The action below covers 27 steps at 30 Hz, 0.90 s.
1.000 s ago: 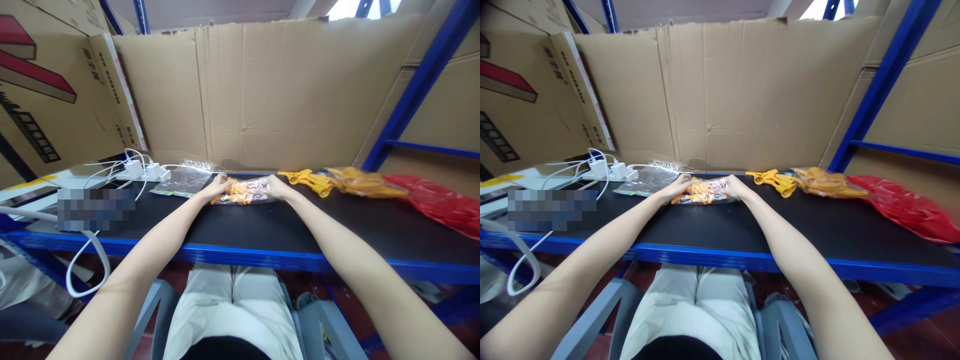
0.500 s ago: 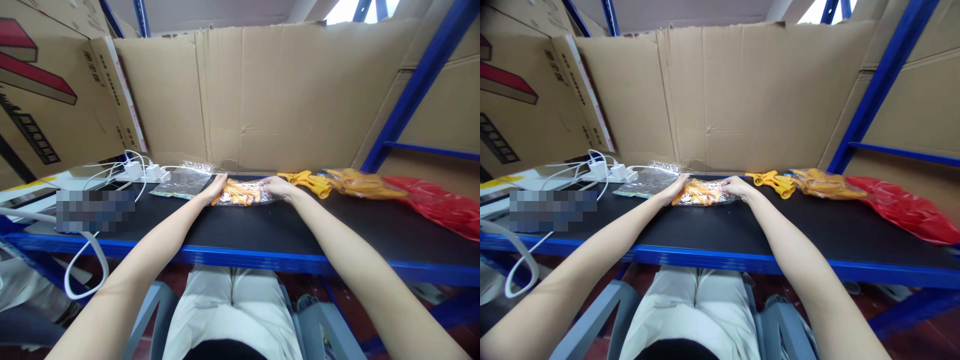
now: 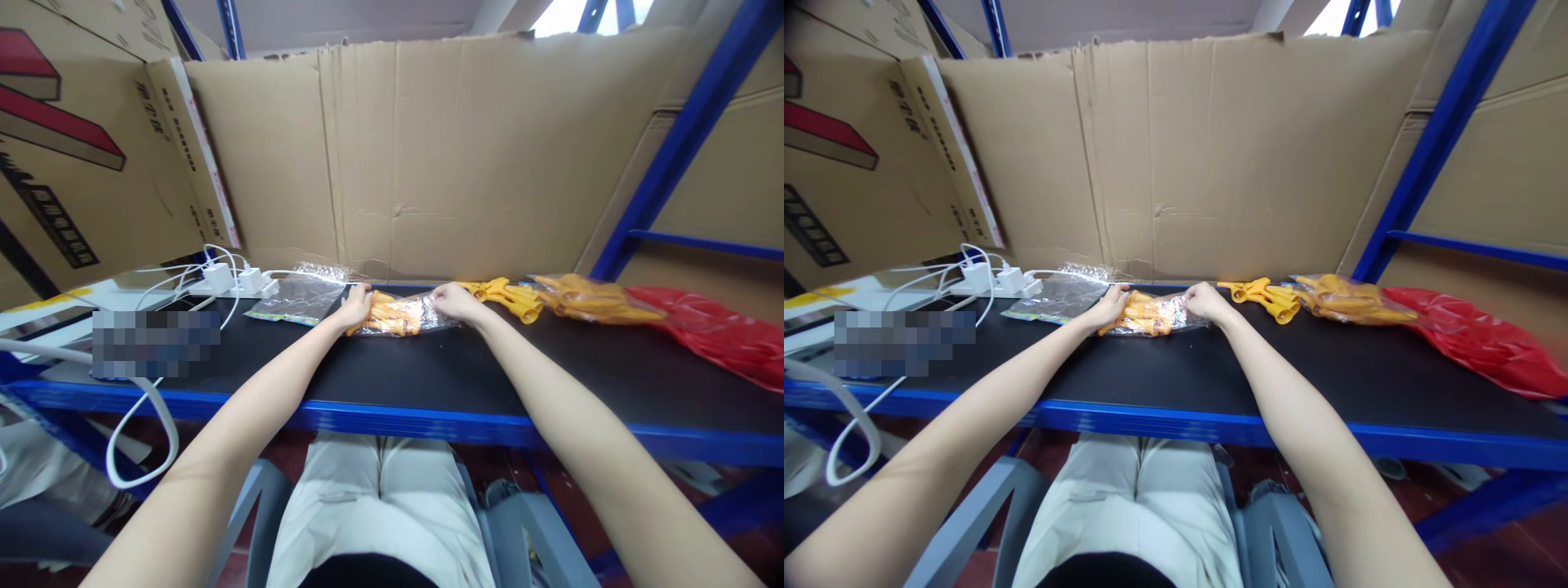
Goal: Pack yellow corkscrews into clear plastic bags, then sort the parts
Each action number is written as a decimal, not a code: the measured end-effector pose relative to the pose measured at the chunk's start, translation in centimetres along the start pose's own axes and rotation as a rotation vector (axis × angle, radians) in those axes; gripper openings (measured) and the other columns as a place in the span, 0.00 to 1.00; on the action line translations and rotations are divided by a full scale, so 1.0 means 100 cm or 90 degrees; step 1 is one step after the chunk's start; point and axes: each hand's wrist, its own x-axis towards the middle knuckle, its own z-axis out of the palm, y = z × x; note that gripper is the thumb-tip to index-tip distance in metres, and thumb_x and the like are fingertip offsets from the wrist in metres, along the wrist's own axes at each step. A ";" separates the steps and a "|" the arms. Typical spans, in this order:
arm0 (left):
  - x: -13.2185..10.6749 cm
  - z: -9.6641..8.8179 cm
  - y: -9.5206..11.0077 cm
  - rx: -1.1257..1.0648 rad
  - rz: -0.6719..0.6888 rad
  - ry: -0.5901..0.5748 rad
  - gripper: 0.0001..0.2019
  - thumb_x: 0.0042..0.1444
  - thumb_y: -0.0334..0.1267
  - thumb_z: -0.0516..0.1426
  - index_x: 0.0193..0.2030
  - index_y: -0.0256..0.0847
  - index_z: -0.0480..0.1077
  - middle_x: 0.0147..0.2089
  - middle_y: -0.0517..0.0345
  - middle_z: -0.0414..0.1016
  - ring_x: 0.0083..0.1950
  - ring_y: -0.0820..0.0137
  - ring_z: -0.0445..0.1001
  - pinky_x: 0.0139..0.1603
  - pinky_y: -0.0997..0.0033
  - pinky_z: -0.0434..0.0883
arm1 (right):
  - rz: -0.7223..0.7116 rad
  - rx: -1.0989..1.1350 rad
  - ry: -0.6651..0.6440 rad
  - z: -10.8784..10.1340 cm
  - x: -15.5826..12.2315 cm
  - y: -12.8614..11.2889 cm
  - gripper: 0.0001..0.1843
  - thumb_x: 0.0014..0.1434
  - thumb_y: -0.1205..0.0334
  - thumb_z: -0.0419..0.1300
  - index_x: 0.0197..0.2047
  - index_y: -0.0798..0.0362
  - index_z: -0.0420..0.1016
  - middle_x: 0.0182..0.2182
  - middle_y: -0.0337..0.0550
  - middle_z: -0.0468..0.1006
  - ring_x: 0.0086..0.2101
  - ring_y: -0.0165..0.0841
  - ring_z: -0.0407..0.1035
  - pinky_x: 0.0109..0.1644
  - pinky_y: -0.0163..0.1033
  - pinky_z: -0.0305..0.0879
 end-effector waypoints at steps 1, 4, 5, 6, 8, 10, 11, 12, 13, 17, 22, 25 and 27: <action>0.000 0.001 0.000 0.030 0.009 0.005 0.16 0.60 0.39 0.43 0.53 0.39 0.57 0.62 0.42 0.56 0.65 0.60 0.52 0.64 0.49 0.43 | 0.012 0.044 0.009 -0.003 0.000 0.000 0.07 0.48 0.71 0.53 0.23 0.58 0.71 0.18 0.41 0.72 0.20 0.27 0.62 0.26 0.31 0.56; 0.000 0.001 0.001 0.078 0.039 0.008 0.16 0.60 0.37 0.42 0.54 0.40 0.58 0.62 0.41 0.57 0.64 0.59 0.54 0.62 0.44 0.43 | 0.053 0.221 -0.023 -0.013 -0.002 -0.002 0.17 0.58 0.62 0.46 0.26 0.59 0.72 0.23 0.48 0.76 0.22 0.27 0.66 0.28 0.31 0.58; -0.001 0.001 0.001 0.078 0.049 0.005 0.17 0.60 0.37 0.42 0.54 0.40 0.58 0.62 0.41 0.57 0.64 0.59 0.54 0.62 0.43 0.43 | 0.054 0.251 -0.044 -0.017 -0.004 -0.003 0.19 0.59 0.59 0.45 0.28 0.59 0.72 0.25 0.49 0.76 0.23 0.27 0.67 0.28 0.31 0.58; -0.002 -0.001 0.001 0.077 0.059 0.004 0.17 0.59 0.37 0.42 0.54 0.41 0.59 0.62 0.42 0.57 0.64 0.58 0.53 0.62 0.41 0.42 | 0.042 0.257 -0.062 -0.019 -0.005 -0.003 0.19 0.59 0.56 0.47 0.28 0.59 0.72 0.26 0.49 0.76 0.25 0.28 0.68 0.29 0.31 0.58; -0.004 -0.005 0.003 0.074 0.070 -0.007 0.17 0.58 0.36 0.43 0.54 0.43 0.60 0.63 0.45 0.58 0.65 0.57 0.52 0.62 0.39 0.37 | -0.003 0.222 -0.091 -0.022 -0.007 -0.002 0.13 0.54 0.56 0.55 0.28 0.58 0.72 0.27 0.47 0.77 0.28 0.29 0.69 0.32 0.31 0.60; -0.006 -0.011 0.007 0.077 0.064 -0.029 0.18 0.58 0.35 0.44 0.54 0.46 0.61 0.61 0.48 0.62 0.64 0.57 0.55 0.62 0.39 0.31 | -0.039 0.159 -0.078 -0.020 -0.005 0.002 0.07 0.49 0.62 0.60 0.28 0.57 0.72 0.28 0.44 0.77 0.31 0.30 0.69 0.36 0.32 0.61; -0.007 -0.014 0.009 0.086 0.058 -0.038 0.18 0.58 0.36 0.44 0.54 0.46 0.62 0.58 0.49 0.66 0.63 0.57 0.57 0.62 0.40 0.28 | -0.041 0.116 -0.046 -0.018 -0.004 0.004 0.05 0.49 0.63 0.60 0.28 0.57 0.72 0.29 0.44 0.77 0.33 0.31 0.69 0.37 0.33 0.62; -0.008 -0.017 0.011 0.098 0.052 -0.040 0.18 0.59 0.36 0.44 0.53 0.46 0.63 0.54 0.49 0.71 0.61 0.58 0.60 0.63 0.42 0.27 | -0.036 0.062 0.001 -0.015 -0.002 0.006 0.05 0.50 0.63 0.60 0.28 0.56 0.72 0.30 0.44 0.77 0.35 0.32 0.69 0.39 0.34 0.62; -0.009 -0.020 0.014 0.113 0.051 -0.035 0.18 0.59 0.37 0.42 0.53 0.45 0.64 0.49 0.50 0.74 0.59 0.58 0.63 0.63 0.43 0.26 | -0.027 -0.005 0.058 -0.013 0.000 0.009 0.05 0.51 0.62 0.58 0.29 0.56 0.72 0.32 0.44 0.77 0.37 0.33 0.69 0.41 0.36 0.61; -0.008 -0.023 0.017 0.156 0.075 0.013 0.19 0.62 0.42 0.40 0.54 0.43 0.63 0.47 0.52 0.75 0.58 0.61 0.64 0.65 0.46 0.30 | -0.011 -0.271 0.228 -0.012 0.003 0.016 0.09 0.55 0.62 0.54 0.37 0.54 0.73 0.41 0.49 0.75 0.45 0.40 0.66 0.49 0.47 0.57; -0.009 -0.014 0.014 0.139 0.090 -0.081 0.19 0.62 0.45 0.42 0.55 0.46 0.64 0.62 0.54 0.63 0.64 0.59 0.57 0.65 0.49 0.38 | 0.149 -0.323 0.198 -0.034 0.002 0.026 0.20 0.57 0.52 0.52 0.39 0.62 0.74 0.38 0.63 0.74 0.42 0.48 0.69 0.45 0.50 0.60; -0.009 -0.013 0.015 0.120 0.080 -0.091 0.20 0.61 0.47 0.41 0.48 0.42 0.69 0.51 0.53 0.73 0.56 0.59 0.67 0.62 0.54 0.52 | 0.219 -0.184 -0.012 -0.040 0.004 0.035 0.25 0.57 0.45 0.51 0.29 0.60 0.74 0.29 0.59 0.76 0.32 0.42 0.71 0.37 0.43 0.64; -0.008 -0.015 0.016 0.077 0.076 -0.053 0.23 0.61 0.49 0.39 0.44 0.38 0.71 0.38 0.51 0.78 0.46 0.61 0.73 0.54 0.61 0.63 | 0.211 -0.067 -0.093 -0.037 0.005 0.041 0.24 0.57 0.45 0.52 0.28 0.59 0.74 0.28 0.54 0.76 0.28 0.35 0.70 0.33 0.39 0.63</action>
